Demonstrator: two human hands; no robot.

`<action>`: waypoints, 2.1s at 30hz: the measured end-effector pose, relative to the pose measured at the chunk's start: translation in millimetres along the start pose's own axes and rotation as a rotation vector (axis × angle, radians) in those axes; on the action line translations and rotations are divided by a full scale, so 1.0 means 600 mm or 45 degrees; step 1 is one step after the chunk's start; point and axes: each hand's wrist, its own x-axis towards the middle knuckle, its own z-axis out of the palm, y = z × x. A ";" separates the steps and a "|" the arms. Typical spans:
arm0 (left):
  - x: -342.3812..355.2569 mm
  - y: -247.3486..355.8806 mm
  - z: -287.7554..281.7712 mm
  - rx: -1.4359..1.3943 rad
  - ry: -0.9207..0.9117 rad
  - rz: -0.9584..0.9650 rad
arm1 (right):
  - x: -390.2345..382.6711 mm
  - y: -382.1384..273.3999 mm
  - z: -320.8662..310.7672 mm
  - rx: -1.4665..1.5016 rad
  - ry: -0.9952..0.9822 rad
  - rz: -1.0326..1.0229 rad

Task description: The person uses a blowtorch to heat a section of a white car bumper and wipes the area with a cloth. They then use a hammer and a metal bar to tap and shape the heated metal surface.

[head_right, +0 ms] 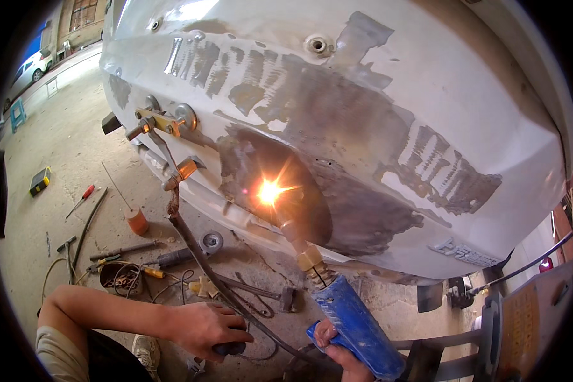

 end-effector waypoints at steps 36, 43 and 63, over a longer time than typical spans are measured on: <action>0.156 -0.075 -0.131 1.235 1.675 0.320 | -0.030 -0.054 0.008 0.083 -0.118 -0.322; 0.160 -0.003 -0.174 1.064 1.918 0.100 | -0.029 -0.054 0.009 0.095 -0.140 -0.356; 0.085 -0.013 -0.099 0.901 0.900 -0.285 | -0.025 -0.046 0.013 0.001 -0.016 -0.083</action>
